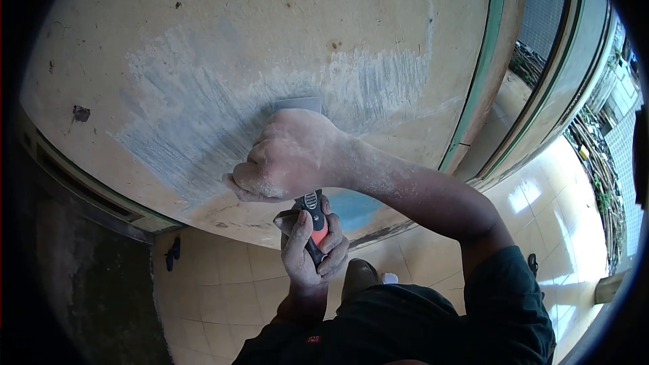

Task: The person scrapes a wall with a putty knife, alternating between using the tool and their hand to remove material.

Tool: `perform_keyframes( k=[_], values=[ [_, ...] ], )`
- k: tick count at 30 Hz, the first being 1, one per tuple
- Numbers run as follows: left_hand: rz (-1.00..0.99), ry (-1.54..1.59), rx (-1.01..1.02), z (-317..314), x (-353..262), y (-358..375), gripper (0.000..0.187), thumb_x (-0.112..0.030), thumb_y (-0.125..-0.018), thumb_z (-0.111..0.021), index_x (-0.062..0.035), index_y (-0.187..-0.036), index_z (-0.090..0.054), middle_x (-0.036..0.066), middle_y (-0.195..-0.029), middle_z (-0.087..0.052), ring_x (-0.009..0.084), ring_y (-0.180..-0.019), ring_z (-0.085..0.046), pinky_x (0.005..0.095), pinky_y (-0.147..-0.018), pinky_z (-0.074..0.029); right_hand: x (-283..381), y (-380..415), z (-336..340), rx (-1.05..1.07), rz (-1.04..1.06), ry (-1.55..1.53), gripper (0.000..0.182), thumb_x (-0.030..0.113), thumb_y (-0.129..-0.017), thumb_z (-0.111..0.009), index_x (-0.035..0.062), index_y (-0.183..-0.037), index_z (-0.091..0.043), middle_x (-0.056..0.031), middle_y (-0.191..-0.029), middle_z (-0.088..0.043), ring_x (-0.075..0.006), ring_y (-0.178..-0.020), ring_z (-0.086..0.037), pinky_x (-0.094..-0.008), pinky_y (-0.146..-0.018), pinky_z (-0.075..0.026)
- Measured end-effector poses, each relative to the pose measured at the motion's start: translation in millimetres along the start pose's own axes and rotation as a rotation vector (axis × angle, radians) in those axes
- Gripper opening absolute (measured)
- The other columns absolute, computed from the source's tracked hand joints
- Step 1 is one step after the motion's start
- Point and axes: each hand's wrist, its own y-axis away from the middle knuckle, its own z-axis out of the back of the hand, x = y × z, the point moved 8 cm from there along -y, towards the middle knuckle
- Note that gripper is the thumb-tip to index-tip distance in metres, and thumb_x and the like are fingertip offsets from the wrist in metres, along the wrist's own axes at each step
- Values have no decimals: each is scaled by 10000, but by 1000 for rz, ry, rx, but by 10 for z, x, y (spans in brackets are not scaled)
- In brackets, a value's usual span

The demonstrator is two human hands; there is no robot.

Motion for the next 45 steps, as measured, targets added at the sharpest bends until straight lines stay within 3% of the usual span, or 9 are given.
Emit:
perform_keyframes(
  k=[6,10,14,17,24,26,30,42,45],
  values=[
    [64,-223,-41,158,-88,14,319,-339,-986,-323,-42,-1092,-365,32,-590,-401,69,-297,-267,205,-266,-228,55,20,-41,-119,3,25,387,257,-869,-592,116,-532,-464,13,-405,-442,-151,-381,-512,-296,-382,-393],
    [41,-174,19,118,-85,-91,323,-338,-987,-320,-35,-1091,-359,35,-587,-403,69,-302,-273,201,-274,-228,0,-43,-29,-28,47,55,366,280,-836,-623,111,-552,-465,22,-404,-442,-141,-385,-517,-298,-384,-401],
    [-23,-134,21,66,-147,-173,337,-288,-980,-377,22,-1105,-428,80,-606,-434,65,-329,-261,194,-285,-225,-47,-69,91,-139,23,66,377,265,-856,-607,114,-542,-463,26,-385,-426,-126,-378,-512,-292,-376,-395],
    [-42,-96,-18,44,-32,0,329,-285,-981,-377,19,-1096,-430,74,-600,-429,66,-321,-252,198,-282,-220,35,47,-20,-43,-4,-95,264,240,-807,-573,106,-587,-517,-8,-443,-508,-176,-478,-598,-325,-420,-450],
    [-81,-163,-70,165,-94,-50,321,-266,-981,-369,32,-1085,-425,76,-588,-423,69,-307,-259,193,-273,-217,42,-5,-70,12,6,82,271,234,-804,-573,101,-578,-501,-16,-436,-506,-174,-468,-594,-331,-433,-458],
    [-51,-160,-49,92,-48,34,328,-277,-978,-381,31,-1081,-425,78,-584,-425,69,-308,-259,192,-275,-218,97,28,86,-210,17,-69,379,234,-837,-625,119,-515,-464,22,-384,-423,-126,-366,-494,-285,-370,-382],
    [-91,-117,40,67,-128,-176,334,-298,-978,-383,19,-1072,-431,74,-574,-426,72,-306,-260,193,-281,-227,-12,-98,13,-75,66,88,400,260,-830,-615,120,-494,-450,23,-380,-412,-139,-376,-500,-288,-368,-373],
    [-28,-281,-3,95,-182,-218,329,-336,-984,-338,-23,-1067,-399,39,-562,-404,77,-282,-260,201,-252,-213,-72,-80,82,-159,40,89,340,245,-841,-623,120,-561,-476,26,-376,-404,-123,-375,-507,-285,-369,-391],
    [-64,-219,-56,81,-110,-80,328,-288,-973,-402,26,-1061,-441,67,-574,-428,59,-307,-268,185,-274,-222,26,-3,102,-170,24,32,361,236,-833,-628,120,-534,-461,25,-383,-412,-121,-364,-492,-280,-363,-380]
  ],
)
